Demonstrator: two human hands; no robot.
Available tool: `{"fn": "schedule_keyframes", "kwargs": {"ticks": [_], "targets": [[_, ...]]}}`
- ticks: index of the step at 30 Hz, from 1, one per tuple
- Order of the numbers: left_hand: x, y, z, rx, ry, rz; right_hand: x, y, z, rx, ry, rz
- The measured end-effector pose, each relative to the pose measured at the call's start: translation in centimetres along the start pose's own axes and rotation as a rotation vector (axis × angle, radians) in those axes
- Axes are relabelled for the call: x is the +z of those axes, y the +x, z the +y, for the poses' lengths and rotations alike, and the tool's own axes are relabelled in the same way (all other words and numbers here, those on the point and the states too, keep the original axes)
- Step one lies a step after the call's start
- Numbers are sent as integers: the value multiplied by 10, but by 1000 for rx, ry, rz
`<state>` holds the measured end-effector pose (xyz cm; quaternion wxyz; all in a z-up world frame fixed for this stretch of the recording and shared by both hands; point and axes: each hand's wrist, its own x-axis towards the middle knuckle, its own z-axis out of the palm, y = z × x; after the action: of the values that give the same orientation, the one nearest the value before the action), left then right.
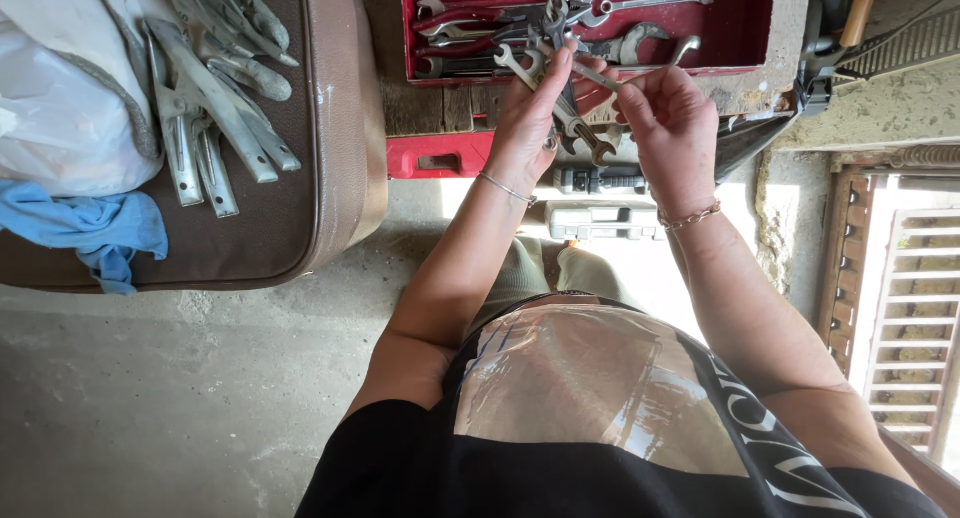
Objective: Organizing and cleaning various wrenches and pliers inside a red metal toolbox.
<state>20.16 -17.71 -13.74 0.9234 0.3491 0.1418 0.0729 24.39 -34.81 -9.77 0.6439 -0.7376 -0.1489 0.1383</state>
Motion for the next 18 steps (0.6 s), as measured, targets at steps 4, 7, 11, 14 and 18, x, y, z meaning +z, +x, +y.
{"fn": "schedule_keyframes", "kwargs": {"ticks": [4, 7, 11, 14, 18], "targets": [[-7, -4, -4, -20, -71, -25, -19, 18, 4, 65, 78, 131], [-9, -11, 0, -19, -25, -2, -53, 42, 29, -20, 11, 169], [-13, -22, 6, -34, -38, 1, -87, 72, 32, 125, -50, 110], [-7, -29, 13, -76, -19, 29, -99, 96, 49, 251, -2, 17], [-6, -36, 13, -54, -26, 5, -95, 126, 73, 324, -95, -11]]}}
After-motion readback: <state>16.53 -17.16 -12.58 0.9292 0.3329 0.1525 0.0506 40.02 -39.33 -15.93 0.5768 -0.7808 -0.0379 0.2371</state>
